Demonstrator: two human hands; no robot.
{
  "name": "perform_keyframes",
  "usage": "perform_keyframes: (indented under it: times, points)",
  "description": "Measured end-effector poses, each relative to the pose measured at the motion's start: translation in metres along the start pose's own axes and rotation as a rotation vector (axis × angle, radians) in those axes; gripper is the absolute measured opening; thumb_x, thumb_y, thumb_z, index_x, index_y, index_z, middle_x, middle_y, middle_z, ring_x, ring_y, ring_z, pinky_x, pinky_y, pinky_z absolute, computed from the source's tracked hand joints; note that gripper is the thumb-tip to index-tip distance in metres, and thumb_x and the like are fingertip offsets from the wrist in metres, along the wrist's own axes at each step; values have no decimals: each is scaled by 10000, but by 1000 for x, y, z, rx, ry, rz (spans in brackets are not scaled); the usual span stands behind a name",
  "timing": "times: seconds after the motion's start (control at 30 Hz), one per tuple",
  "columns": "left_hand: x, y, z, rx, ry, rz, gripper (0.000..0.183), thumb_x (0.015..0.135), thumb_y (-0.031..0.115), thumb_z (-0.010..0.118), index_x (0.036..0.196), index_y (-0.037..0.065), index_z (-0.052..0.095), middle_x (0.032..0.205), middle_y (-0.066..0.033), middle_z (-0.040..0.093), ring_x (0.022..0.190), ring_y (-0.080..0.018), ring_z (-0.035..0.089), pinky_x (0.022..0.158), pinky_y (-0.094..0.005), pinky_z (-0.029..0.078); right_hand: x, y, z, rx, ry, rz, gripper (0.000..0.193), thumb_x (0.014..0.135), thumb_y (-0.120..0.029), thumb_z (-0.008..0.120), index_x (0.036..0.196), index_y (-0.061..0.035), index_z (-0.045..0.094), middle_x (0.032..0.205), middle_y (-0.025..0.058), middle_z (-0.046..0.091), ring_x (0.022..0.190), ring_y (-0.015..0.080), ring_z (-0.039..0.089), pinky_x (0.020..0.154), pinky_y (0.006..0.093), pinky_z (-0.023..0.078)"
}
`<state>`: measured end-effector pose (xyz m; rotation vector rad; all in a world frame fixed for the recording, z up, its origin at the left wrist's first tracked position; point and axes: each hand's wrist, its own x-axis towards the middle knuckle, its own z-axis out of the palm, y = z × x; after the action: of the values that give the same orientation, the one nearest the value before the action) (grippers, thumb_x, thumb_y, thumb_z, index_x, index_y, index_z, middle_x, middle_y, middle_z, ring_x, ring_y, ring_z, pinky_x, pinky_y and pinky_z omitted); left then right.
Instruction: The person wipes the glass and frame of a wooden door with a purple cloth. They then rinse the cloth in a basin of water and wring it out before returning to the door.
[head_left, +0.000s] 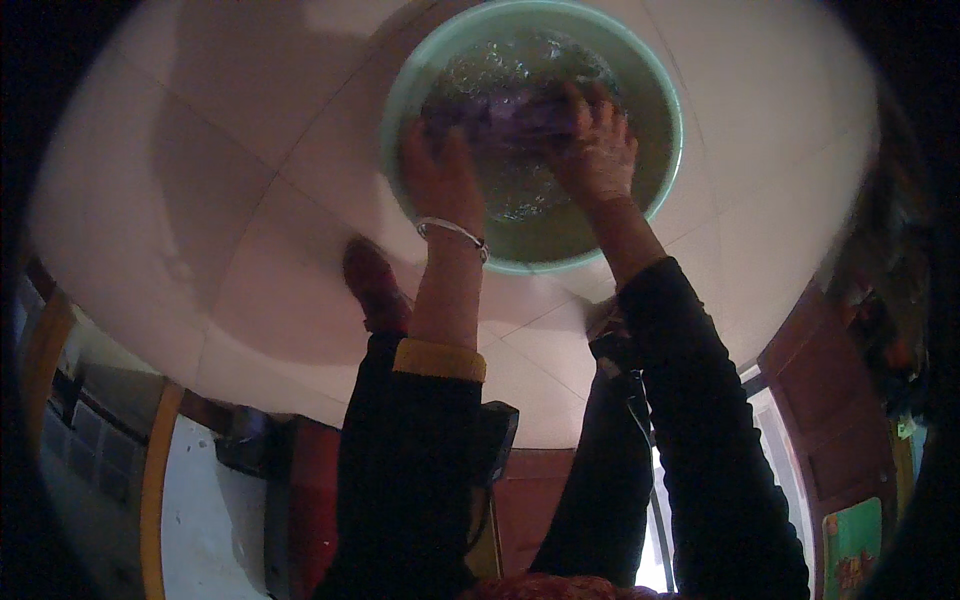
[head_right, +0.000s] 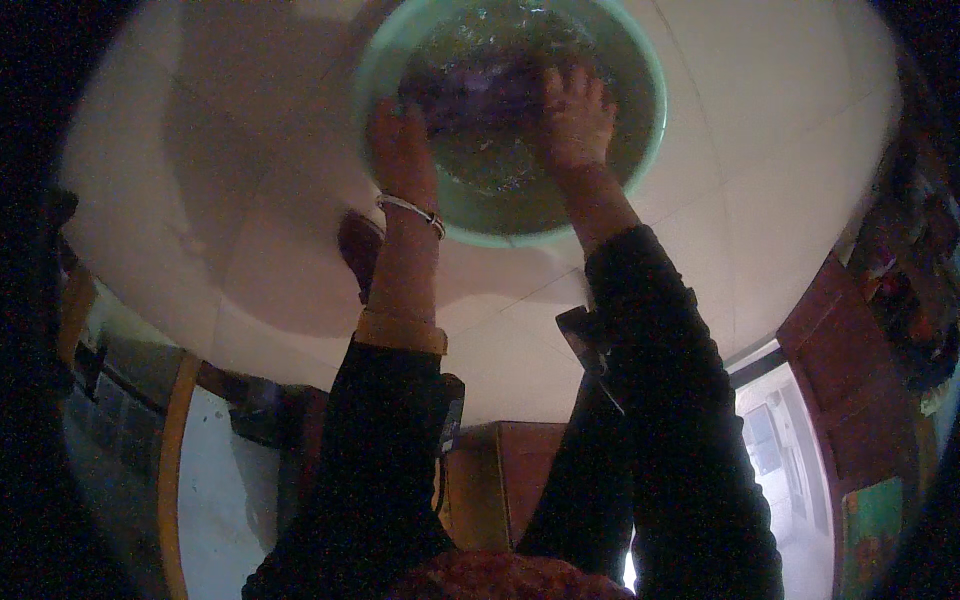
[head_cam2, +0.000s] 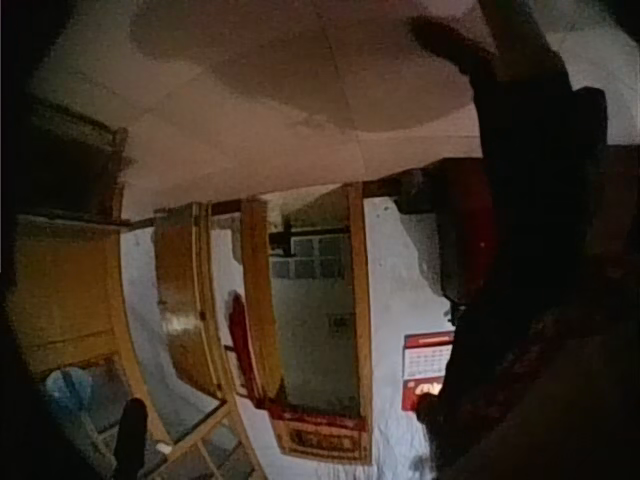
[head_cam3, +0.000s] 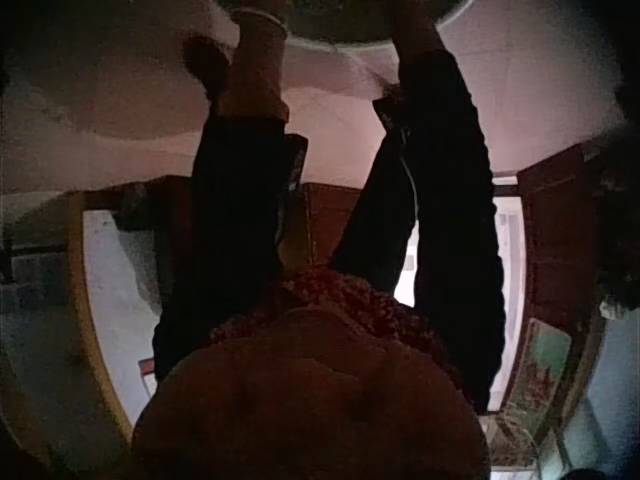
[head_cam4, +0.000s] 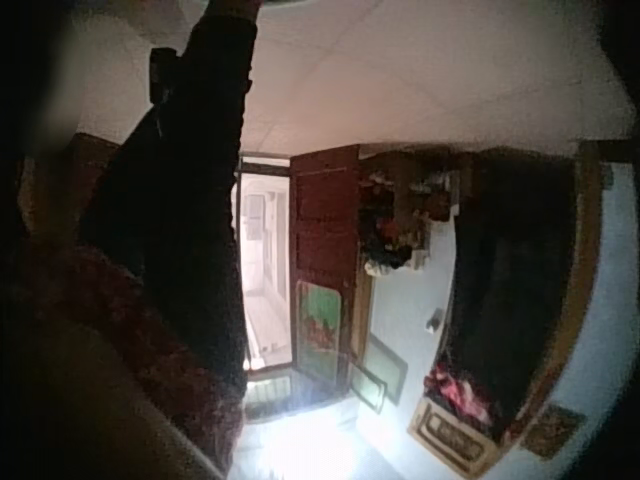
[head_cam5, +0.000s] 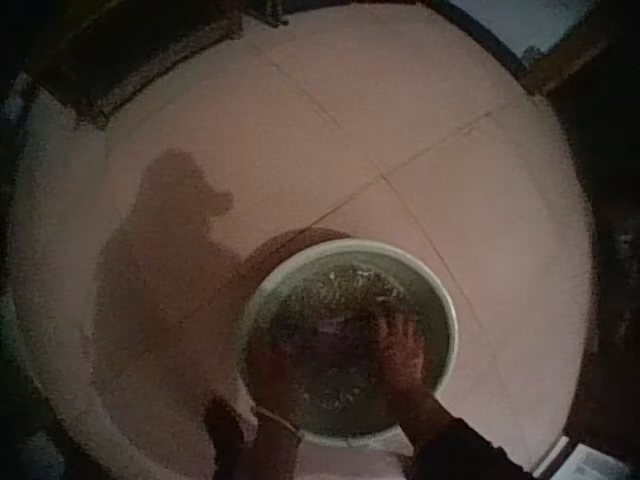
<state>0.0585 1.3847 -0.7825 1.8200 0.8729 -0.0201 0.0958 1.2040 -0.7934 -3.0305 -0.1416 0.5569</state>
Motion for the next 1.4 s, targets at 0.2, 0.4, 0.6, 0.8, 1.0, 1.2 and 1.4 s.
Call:
perform_keyframes:
  times: [0.2,0.4,0.6,0.8,1.0,1.2,1.4]
  points:
    - [-17,12,-12,-594,-244,-855,672,882,507,621,1372,72,470,1293,-159,532,1146,-343,527,1021,-582,399,0,-24,20,-48,-548,100,518,827,-337,667,1309,-215,521,1263,121,568,1214,313,531,1022,532,365]
    - [-31,8,-17,-914,-559,-1215,707,821,617,649,1335,152,510,1281,-107,560,1122,-337,546,919,-656,434,-55,-28,-49,26,10,-229,226,794,-223,663,1014,-175,691,1175,106,606,1088,324,567,952,486,412]
    - [-46,17,0,-1233,-675,-946,586,871,544,629,1243,97,557,1097,-107,651,989,-282,631,848,-488,540,-101,-38,-140,455,-113,-357,295,702,-9,680,986,-70,629,1190,102,592,1059,346,563,881,439,491]
    - [-43,6,0,-889,-709,-1128,438,901,401,630,1154,45,590,1034,-116,667,897,-252,667,788,-381,576,-117,-23,-191,795,-259,-436,378,667,77,662,1019,-41,595,1180,131,600,1094,340,593,875,393,526]
    - [-54,48,-36,-930,-936,-924,483,959,446,569,1225,43,584,1111,-86,667,988,-218,656,820,-381,571,-103,-17,-194,1156,-154,-236,397,740,49,719,1100,-43,579,1053,130,650,919,244,679,817,331,551]
    - [-68,100,-67,-1021,-908,-840,545,946,422,606,1345,72,484,1229,-73,615,1090,-211,614,921,-386,530,-71,-19,-170,1473,-357,-2,431,801,13,724,1196,-57,566,1113,93,658,961,151,652,808,301,552]
    - [-84,113,-74,-837,-1048,-706,525,845,212,734,1303,99,504,1121,-68,633,1007,-186,640,927,-378,535,-59,-8,-157,1614,-661,-41,469,887,-138,668,1329,-80,524,1218,73,630,1102,175,606,923,332,511]
